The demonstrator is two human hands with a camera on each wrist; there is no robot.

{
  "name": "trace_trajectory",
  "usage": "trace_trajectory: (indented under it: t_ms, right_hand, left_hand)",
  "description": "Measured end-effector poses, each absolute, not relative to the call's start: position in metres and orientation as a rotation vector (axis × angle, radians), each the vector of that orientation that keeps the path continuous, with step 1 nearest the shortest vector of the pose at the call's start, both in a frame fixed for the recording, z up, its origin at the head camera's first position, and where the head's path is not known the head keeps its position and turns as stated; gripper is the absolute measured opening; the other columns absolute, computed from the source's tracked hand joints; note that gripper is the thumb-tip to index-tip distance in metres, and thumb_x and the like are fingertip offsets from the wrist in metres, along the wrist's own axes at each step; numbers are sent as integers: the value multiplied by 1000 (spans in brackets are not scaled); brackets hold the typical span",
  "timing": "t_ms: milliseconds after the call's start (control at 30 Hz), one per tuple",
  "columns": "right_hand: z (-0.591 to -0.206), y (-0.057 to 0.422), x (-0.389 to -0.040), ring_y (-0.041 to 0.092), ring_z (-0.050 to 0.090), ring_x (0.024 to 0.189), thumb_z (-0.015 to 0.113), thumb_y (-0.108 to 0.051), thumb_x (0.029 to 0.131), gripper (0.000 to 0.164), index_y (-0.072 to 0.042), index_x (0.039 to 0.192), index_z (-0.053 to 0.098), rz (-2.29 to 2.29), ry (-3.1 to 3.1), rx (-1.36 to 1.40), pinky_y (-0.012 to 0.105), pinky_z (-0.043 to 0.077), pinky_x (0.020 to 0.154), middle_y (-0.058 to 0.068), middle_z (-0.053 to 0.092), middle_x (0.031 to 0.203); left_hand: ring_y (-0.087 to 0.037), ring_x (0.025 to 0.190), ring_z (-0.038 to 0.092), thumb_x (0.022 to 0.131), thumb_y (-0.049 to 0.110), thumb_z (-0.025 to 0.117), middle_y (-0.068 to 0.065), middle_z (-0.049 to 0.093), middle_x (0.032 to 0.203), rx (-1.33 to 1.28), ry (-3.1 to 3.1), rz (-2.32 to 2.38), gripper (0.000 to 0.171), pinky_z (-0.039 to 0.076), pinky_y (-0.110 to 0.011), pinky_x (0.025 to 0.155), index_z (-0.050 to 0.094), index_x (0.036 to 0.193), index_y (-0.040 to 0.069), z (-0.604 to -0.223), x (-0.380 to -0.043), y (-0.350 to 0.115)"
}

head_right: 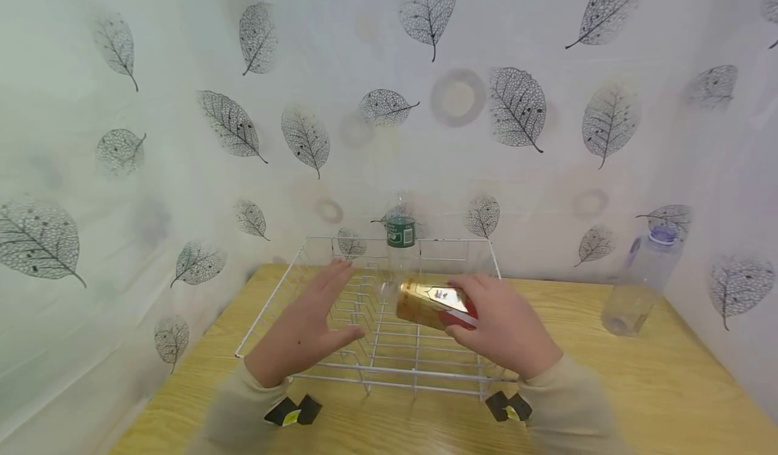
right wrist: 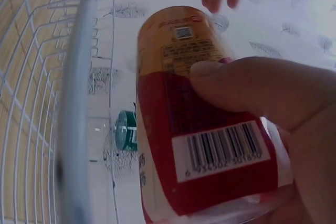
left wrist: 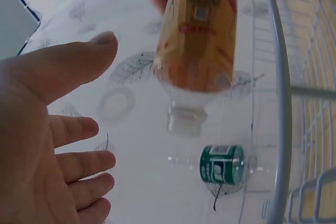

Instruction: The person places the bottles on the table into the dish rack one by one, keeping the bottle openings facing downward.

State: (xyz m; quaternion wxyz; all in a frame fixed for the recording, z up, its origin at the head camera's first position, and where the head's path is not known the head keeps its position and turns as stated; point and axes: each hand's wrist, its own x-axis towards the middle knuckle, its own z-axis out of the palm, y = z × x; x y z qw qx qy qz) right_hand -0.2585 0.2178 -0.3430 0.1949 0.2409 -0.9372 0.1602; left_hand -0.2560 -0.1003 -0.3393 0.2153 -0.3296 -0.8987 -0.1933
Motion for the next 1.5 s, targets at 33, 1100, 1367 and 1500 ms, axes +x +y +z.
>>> trace_trajectory:
  t_ms: [33,1100,1367,1500]
  right_hand:
    - [-344,214,-260,13,55,86,76,-46,72,67,-20,129,52,419,-2606,690,33,49,67,-4,58,112]
    - [-357,167,-256,20,51,110,83,-36,66,74,-12,129,54,303,-2442,927,40,43,92,0,56,120]
    - [-352,177,-258,16,49,112,80,-40,71,80,-24,139,41,660,-2495,888,36,50,82,-5,44,133]
    - [-351,190,-261,18,44,120,76,-46,74,85,-32,144,30,873,-2498,834,44,47,87,-5,40,138]
  left_hand:
    - [-24,140,17,82,59,60,-3,21,153,-929,-2480,-507,89,21,-43,110,25,149,13,-339,-256,-93]
    - [-18,115,48,79,49,70,1,51,128,-822,-2512,-110,75,37,-40,102,40,137,13,-371,-255,-25]
    - [-20,111,52,80,45,71,-4,55,122,-856,-2497,-230,75,42,-39,97,38,138,11,-370,-259,-31]
    - [-20,108,53,80,44,71,-5,55,121,-835,-2511,-322,78,43,-39,94,34,141,12,-369,-261,-36]
